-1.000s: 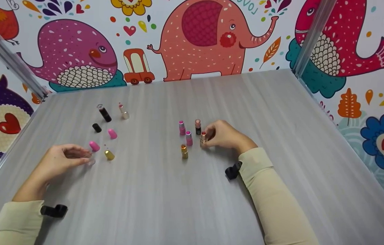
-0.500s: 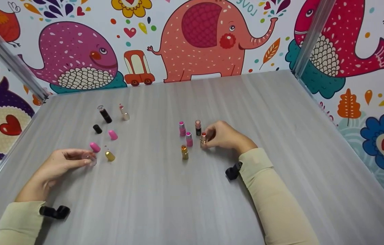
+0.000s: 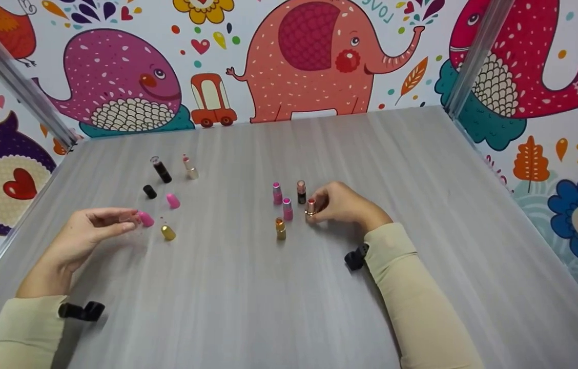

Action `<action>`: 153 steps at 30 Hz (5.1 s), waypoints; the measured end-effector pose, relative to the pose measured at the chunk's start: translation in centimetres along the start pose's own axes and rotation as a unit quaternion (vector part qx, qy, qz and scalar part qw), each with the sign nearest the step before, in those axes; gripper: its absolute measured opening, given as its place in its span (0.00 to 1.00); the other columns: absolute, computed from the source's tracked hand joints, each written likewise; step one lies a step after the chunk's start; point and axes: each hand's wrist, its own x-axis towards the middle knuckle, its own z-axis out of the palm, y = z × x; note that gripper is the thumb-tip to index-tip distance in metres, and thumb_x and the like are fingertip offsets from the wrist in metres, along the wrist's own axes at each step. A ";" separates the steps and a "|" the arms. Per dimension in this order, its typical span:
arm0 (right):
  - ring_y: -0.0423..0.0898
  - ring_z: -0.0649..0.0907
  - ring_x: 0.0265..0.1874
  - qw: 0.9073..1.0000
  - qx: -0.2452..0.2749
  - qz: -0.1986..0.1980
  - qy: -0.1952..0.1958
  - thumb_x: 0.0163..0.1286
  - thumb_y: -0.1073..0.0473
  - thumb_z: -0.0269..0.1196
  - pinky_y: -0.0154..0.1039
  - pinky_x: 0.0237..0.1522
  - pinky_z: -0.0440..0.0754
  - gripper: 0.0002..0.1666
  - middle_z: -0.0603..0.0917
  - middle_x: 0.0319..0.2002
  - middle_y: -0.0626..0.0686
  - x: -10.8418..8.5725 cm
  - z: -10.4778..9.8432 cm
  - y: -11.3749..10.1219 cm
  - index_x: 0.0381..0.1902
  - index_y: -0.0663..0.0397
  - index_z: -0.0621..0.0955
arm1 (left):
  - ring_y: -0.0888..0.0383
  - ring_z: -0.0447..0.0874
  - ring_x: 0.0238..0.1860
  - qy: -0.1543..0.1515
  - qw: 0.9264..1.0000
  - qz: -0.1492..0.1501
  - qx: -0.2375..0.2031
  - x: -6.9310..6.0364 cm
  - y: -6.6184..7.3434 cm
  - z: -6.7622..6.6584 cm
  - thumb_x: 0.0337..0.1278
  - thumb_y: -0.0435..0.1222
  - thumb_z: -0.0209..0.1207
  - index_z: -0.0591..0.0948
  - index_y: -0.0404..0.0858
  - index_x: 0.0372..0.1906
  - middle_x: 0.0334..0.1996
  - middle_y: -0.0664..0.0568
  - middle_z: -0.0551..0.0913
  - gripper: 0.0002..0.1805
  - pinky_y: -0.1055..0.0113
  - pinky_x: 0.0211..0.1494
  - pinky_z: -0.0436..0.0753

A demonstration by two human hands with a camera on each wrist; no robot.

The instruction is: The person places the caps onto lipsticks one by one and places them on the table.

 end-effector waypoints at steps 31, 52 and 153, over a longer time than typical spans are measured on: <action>0.48 0.91 0.42 0.997 -0.066 0.001 0.046 0.61 0.65 0.80 0.31 0.45 0.85 0.13 0.91 0.38 0.49 -1.3 -2.3 -4.6 0.44 0.55 0.90 | 0.51 0.91 0.53 0.053 0.986 0.130 -0.088 2.4 6.6 7.8 0.63 0.33 0.75 0.89 0.34 0.56 0.49 0.48 0.92 0.18 0.67 0.50 0.88; 0.51 0.91 0.44 0.996 0.000 -0.005 0.094 0.62 0.63 0.81 0.39 0.47 0.90 0.15 0.92 0.41 0.52 -1.5 0.6 -9.6 0.46 0.56 0.91 | 0.49 0.93 0.51 0.064 0.951 0.186 -0.239 2.0 6.9 12.1 0.61 0.21 0.71 0.87 0.28 0.53 0.48 0.41 0.91 0.15 0.58 0.60 0.87; 0.46 0.92 0.41 0.991 0.014 -0.094 0.091 0.61 0.64 0.81 0.50 0.48 0.91 0.19 0.93 0.42 0.53 -1.7 6.2 -12.9 0.49 0.60 0.90 | 0.52 0.87 0.51 -0.033 0.965 0.174 -0.193 0.3 6.5 18.3 0.57 0.24 0.75 0.86 0.28 0.50 0.46 0.45 0.89 0.16 0.59 0.59 0.88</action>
